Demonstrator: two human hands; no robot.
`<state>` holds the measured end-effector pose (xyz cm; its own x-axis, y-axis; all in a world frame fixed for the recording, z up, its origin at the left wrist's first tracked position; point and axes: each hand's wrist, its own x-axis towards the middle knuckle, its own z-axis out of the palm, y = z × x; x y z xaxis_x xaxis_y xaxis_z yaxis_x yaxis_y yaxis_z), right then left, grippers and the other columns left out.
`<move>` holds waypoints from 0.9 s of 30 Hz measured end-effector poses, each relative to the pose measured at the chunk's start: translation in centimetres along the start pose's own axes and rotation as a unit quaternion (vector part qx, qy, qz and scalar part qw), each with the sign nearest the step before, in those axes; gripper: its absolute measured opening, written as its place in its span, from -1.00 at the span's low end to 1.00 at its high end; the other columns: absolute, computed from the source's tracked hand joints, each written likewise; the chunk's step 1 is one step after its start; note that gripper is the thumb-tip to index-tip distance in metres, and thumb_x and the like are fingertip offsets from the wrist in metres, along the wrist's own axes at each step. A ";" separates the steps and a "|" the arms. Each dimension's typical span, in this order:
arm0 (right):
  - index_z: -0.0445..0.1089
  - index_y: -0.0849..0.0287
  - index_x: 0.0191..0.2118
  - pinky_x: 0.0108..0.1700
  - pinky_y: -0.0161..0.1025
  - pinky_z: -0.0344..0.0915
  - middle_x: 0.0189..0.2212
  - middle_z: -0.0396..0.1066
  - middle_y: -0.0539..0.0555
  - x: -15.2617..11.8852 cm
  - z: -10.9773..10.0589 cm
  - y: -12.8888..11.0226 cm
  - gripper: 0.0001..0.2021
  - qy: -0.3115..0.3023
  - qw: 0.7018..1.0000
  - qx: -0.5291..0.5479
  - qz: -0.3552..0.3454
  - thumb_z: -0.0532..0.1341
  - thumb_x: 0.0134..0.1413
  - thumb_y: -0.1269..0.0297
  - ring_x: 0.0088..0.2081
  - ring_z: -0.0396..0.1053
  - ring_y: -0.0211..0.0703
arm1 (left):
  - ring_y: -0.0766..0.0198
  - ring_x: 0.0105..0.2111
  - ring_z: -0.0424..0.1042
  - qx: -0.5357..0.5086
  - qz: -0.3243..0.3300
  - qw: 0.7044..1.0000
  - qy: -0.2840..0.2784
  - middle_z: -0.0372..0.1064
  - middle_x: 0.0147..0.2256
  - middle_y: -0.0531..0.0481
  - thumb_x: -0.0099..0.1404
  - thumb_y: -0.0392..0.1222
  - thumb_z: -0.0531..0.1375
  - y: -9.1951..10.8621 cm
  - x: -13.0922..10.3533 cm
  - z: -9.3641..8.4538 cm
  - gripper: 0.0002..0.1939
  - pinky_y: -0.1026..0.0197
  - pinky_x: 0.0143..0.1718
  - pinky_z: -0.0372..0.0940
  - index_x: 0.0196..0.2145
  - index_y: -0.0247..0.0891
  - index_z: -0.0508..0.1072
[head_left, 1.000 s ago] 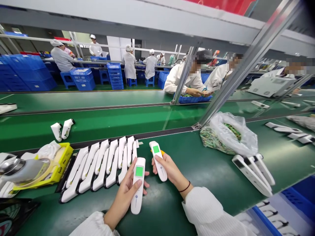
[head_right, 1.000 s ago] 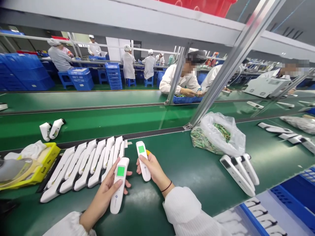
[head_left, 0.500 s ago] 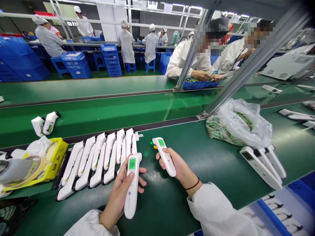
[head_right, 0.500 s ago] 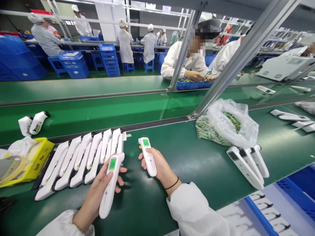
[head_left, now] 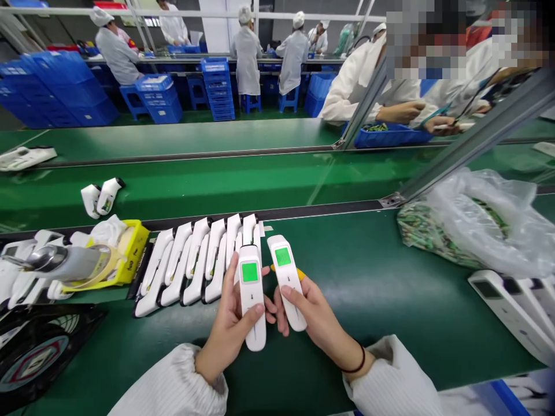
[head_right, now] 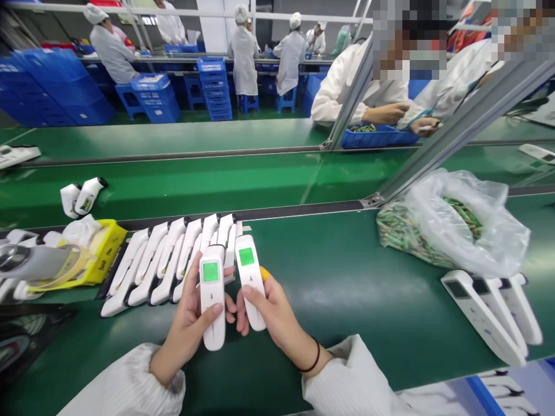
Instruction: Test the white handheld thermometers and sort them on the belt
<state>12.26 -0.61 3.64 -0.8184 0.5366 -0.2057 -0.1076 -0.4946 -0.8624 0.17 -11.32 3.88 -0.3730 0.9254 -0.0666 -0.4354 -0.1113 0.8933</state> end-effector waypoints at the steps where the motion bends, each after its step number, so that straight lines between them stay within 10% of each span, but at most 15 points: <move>1: 0.28 0.22 -0.18 -0.66 -0.38 0.22 -0.60 0.35 -0.05 -0.1 0.1 0.2 -0.71 -0.017 1.000 -0.001 0.010 0.18 0.13 0.09 -0.68 0.33 -0.29 | 0.30 -0.34 0.43 0.000 -0.001 1.000 -0.001 0.15 0.17 -0.14 0.29 -0.20 0.19 0.0 0.0 0.0 -0.16 0.16 -0.32 0.40 0.28 0.23 -0.27; 18: 0.14 0.15 -0.04 -0.63 -0.39 0.21 -0.47 0.35 -0.04 -0.7 -0.2 1.4 -0.72 -0.026 0.999 -0.026 -0.012 0.04 0.24 0.10 -0.65 0.32 -0.34 | 0.35 -0.44 0.28 -0.021 -0.010 0.999 -0.029 0.32 -0.38 0.08 0.37 -0.23 0.08 -0.6 -0.3 -0.3 -0.23 0.21 -0.31 0.31 0.30 0.15 -0.35; 27: 0.15 0.12 -0.14 -0.60 -0.38 0.21 -0.47 0.34 -0.06 -1.1 0.1 1.3 -0.71 -0.037 0.998 -0.055 -0.014 0.05 0.22 0.01 -0.64 0.31 -0.36 | 0.34 -0.43 0.26 0.002 -0.020 1.000 -0.009 0.32 -0.35 0.07 0.35 -0.17 0.11 -0.5 -0.5 -0.3 -0.23 0.21 -0.29 0.30 0.31 0.13 -0.32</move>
<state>12.91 -1.90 2.82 -0.8555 0.4958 -0.1494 -0.0717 -0.3992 -0.9141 0.35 -11.84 3.32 -0.3409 0.9354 -0.0942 -0.4464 -0.0729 0.8918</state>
